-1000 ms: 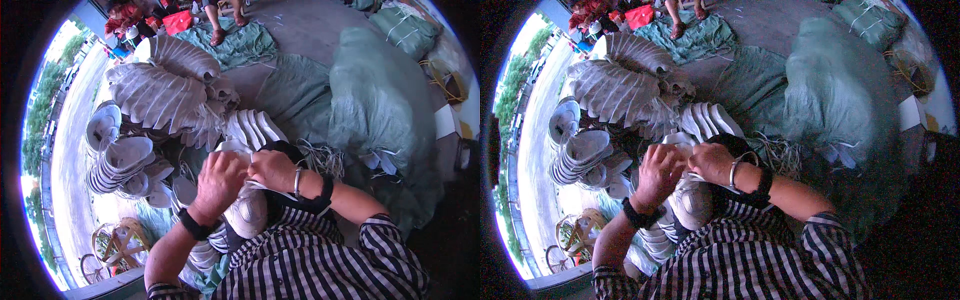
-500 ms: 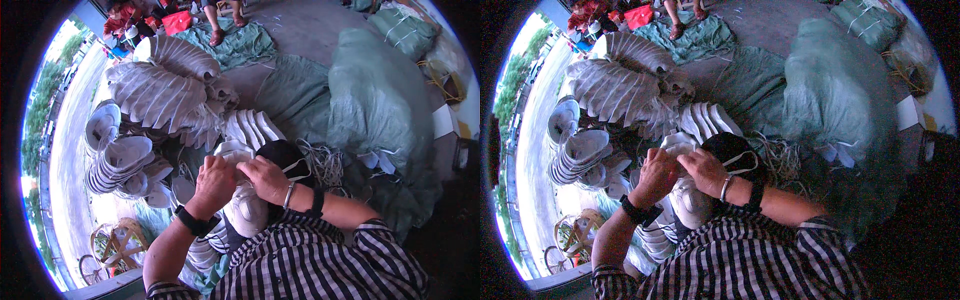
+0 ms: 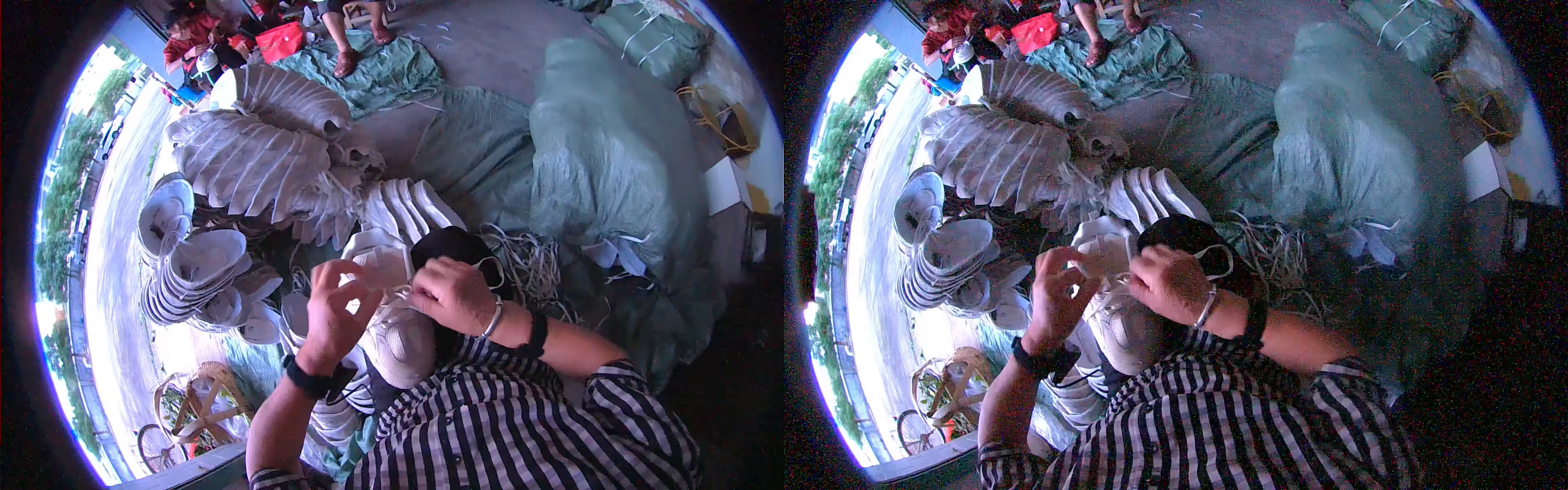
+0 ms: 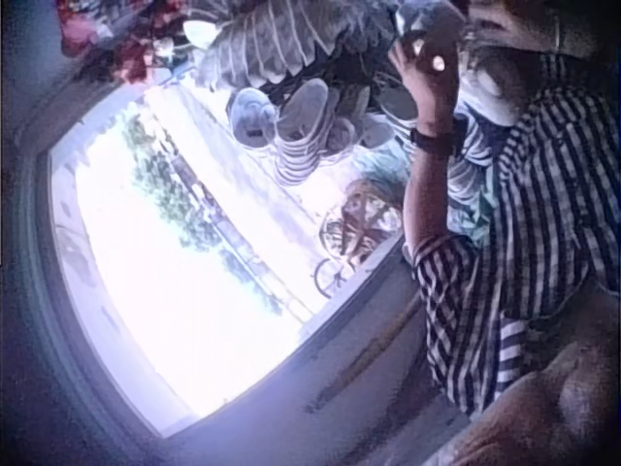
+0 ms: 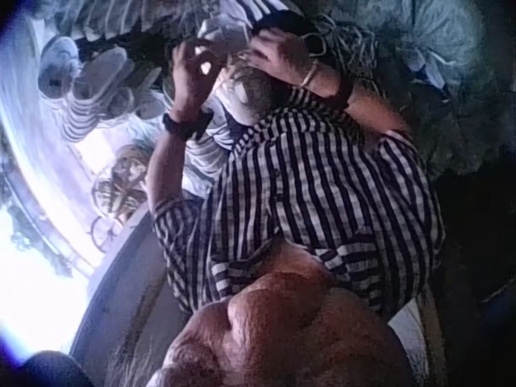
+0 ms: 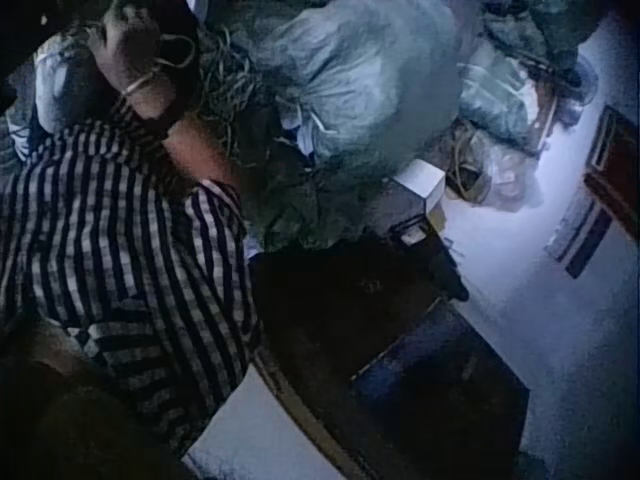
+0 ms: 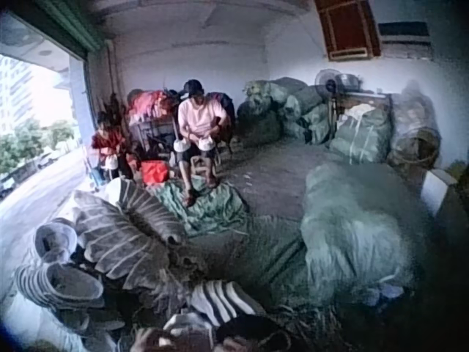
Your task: The recorder is lacing a white sneaker while sitting in a warehouse setting.
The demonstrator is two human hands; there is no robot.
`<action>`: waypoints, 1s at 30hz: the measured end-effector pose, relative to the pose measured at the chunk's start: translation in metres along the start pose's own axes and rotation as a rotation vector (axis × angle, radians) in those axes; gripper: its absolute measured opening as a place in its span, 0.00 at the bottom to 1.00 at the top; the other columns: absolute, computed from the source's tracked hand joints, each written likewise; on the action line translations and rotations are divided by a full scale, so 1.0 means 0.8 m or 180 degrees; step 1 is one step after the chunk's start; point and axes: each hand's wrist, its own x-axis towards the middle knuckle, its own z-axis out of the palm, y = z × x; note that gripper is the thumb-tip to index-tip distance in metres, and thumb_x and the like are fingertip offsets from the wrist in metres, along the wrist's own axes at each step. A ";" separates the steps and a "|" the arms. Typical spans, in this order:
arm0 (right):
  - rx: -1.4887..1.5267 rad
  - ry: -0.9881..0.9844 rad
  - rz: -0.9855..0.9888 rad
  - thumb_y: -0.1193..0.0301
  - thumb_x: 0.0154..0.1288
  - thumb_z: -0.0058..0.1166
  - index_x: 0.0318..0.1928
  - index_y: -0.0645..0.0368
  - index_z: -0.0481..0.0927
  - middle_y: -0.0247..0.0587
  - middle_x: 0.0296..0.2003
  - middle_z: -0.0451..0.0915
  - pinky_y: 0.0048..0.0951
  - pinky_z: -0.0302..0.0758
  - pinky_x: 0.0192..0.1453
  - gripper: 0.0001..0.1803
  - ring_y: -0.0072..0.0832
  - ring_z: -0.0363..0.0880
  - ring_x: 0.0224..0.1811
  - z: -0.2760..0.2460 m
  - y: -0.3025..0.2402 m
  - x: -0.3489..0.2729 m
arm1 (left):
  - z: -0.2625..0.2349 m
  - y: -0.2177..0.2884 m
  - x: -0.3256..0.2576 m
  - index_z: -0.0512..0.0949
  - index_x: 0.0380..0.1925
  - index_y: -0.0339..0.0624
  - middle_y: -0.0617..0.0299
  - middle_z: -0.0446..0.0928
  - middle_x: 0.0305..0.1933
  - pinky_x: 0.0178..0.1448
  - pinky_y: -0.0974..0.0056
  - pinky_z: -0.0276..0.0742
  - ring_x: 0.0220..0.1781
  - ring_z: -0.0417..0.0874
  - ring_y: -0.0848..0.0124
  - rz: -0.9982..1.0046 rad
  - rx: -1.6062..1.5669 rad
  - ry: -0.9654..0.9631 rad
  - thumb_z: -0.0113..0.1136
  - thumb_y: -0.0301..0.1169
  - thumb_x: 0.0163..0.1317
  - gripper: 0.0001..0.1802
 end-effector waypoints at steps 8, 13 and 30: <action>-0.0452 -0.0582 -0.0101 0.66 0.55 0.53 0.28 0.55 0.78 0.39 0.25 0.74 0.36 0.71 0.35 0.07 0.36 0.75 0.32 -0.008 0.006 -0.007 | -0.014 0.009 -0.043 0.75 0.25 0.37 0.63 0.73 0.21 0.28 0.68 0.65 0.22 0.70 0.74 -0.2448 -0.3551 -0.1559 0.50 0.44 0.63 0.20; 0.0901 -0.0513 0.0560 0.69 0.59 0.52 0.34 0.58 0.79 0.43 0.23 0.78 0.32 0.73 0.32 0.07 0.39 0.77 0.27 -0.014 0.021 -0.006 | -0.015 -0.012 -0.036 0.74 0.40 0.38 0.71 0.59 0.15 0.23 0.71 0.56 0.17 0.59 0.79 -0.2181 -0.4288 0.0207 0.50 0.42 0.63 0.17; 0.2930 -0.0306 0.1771 0.66 0.65 0.44 0.46 0.66 0.77 0.40 0.39 0.79 0.20 0.75 0.42 0.17 0.20 0.78 0.35 -0.025 0.015 0.008 | -0.172 -0.230 -0.138 0.74 0.46 0.39 0.56 0.77 0.46 0.53 0.62 0.75 0.47 0.78 0.67 -0.2335 -0.4046 0.2956 0.48 0.34 0.65 0.14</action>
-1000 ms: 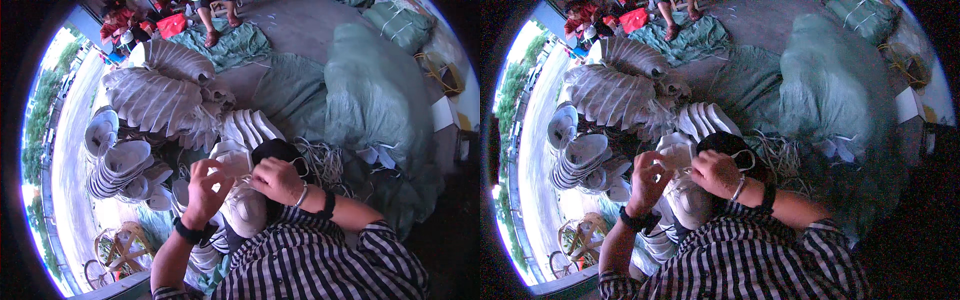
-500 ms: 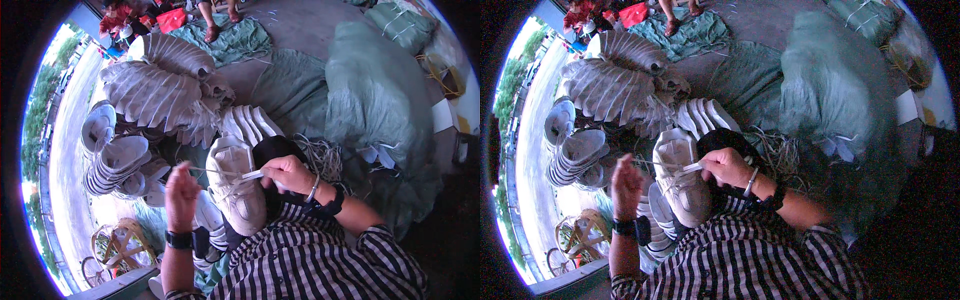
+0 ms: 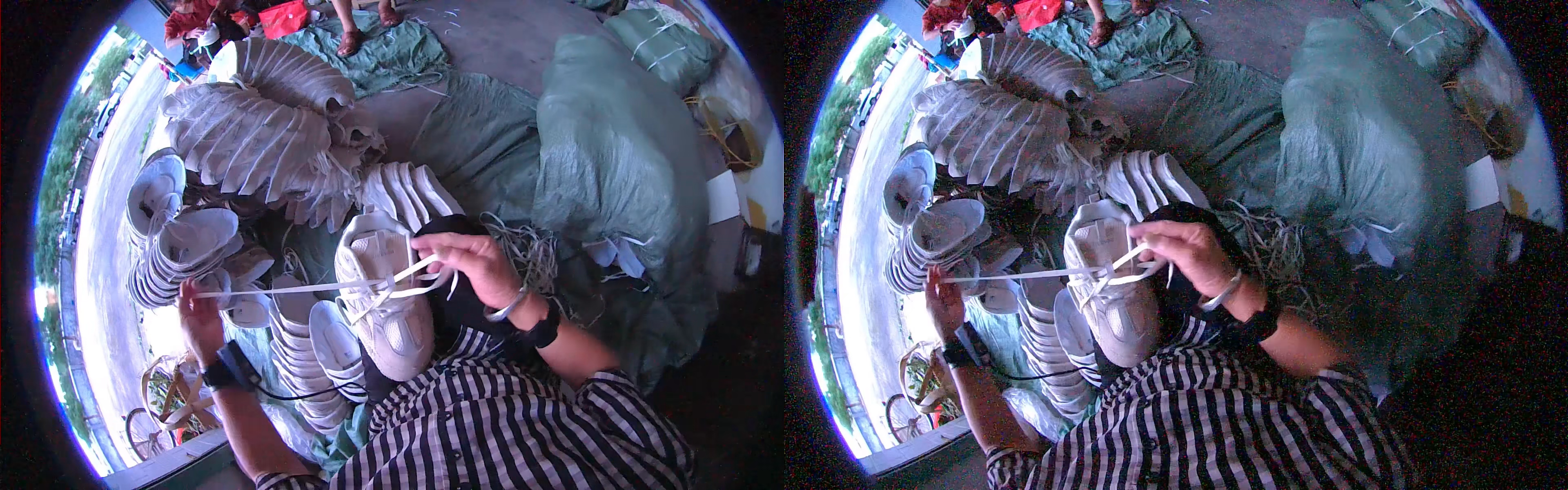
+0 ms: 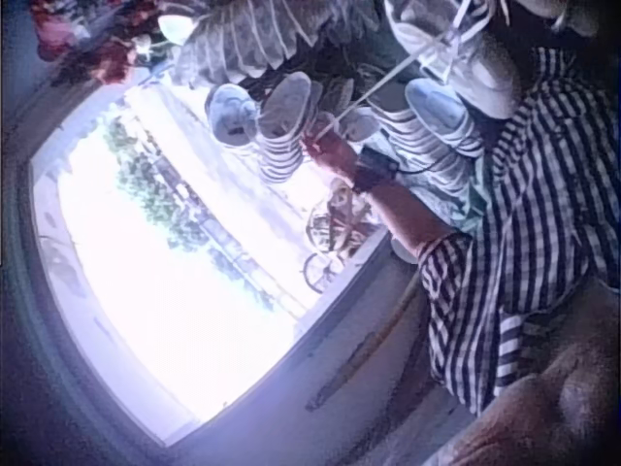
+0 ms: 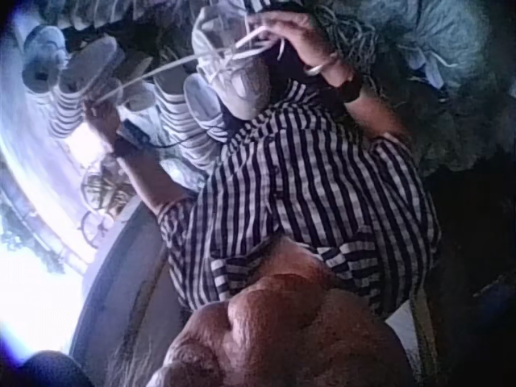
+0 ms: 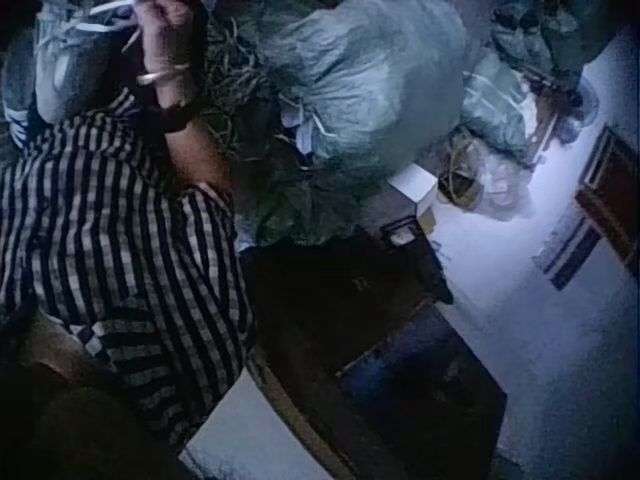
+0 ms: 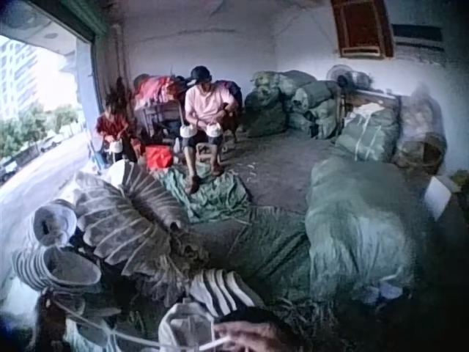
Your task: The recorder is lacing a white sneaker while sitting in a warehouse setting.
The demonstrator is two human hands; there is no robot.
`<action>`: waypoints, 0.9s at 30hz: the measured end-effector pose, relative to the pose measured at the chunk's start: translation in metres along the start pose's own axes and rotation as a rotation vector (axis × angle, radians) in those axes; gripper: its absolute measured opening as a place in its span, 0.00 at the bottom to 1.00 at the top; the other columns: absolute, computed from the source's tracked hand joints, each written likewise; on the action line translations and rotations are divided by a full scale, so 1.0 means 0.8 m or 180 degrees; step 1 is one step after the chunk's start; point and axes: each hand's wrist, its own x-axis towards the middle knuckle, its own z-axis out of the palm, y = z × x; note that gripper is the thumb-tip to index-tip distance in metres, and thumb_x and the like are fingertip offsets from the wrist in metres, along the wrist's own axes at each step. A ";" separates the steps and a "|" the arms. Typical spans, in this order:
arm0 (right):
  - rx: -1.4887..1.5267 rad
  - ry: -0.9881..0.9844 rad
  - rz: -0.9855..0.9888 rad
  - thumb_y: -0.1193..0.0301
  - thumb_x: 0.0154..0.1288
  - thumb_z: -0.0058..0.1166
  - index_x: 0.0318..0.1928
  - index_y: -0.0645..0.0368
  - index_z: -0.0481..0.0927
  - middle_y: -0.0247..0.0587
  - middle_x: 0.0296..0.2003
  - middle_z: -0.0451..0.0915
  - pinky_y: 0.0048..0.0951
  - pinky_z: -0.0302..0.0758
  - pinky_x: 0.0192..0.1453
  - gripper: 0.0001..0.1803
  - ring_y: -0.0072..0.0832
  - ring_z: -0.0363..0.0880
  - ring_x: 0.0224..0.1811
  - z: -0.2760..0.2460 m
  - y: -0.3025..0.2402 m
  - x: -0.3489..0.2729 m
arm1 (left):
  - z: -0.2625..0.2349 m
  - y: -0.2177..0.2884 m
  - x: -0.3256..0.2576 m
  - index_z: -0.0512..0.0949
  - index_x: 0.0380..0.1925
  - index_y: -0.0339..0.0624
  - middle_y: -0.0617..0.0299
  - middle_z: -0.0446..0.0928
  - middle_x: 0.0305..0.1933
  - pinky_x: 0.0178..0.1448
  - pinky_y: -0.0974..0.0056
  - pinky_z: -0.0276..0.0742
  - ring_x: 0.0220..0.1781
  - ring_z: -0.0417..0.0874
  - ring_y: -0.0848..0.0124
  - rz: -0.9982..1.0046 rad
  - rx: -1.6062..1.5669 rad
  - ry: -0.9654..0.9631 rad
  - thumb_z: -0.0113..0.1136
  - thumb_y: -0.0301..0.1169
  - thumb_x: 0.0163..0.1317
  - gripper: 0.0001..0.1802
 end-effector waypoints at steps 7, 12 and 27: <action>0.2069 0.0223 -0.0060 0.68 0.60 0.47 0.29 0.62 0.76 0.49 0.42 0.78 0.33 0.76 0.44 0.10 0.32 0.78 0.38 -0.056 0.002 -0.011 | -0.114 0.071 0.048 0.74 0.45 0.35 0.51 0.76 0.48 0.57 0.60 0.73 0.49 0.78 0.63 0.0280 -0.0646 0.1336 0.44 0.37 0.66 0.17; 0.3076 0.0599 -0.0306 0.60 0.61 0.50 0.18 0.56 0.72 0.38 0.28 0.74 0.40 0.69 0.50 0.18 0.33 0.73 0.39 -0.216 -0.004 -0.020 | -0.092 0.078 0.028 0.73 0.47 0.39 0.54 0.75 0.50 0.57 0.61 0.74 0.53 0.76 0.64 0.0194 -0.0282 0.1785 0.39 0.41 0.68 0.20; 0.2647 0.2162 -0.0690 0.62 0.62 0.52 0.29 0.54 0.74 0.29 0.26 0.75 0.36 0.70 0.47 0.11 0.28 0.74 0.47 -0.476 -0.041 -0.117 | -0.325 0.153 0.131 0.77 0.37 0.38 0.60 0.79 0.34 0.47 0.66 0.78 0.38 0.80 0.69 -0.0020 0.0502 0.0470 0.53 0.31 0.61 0.09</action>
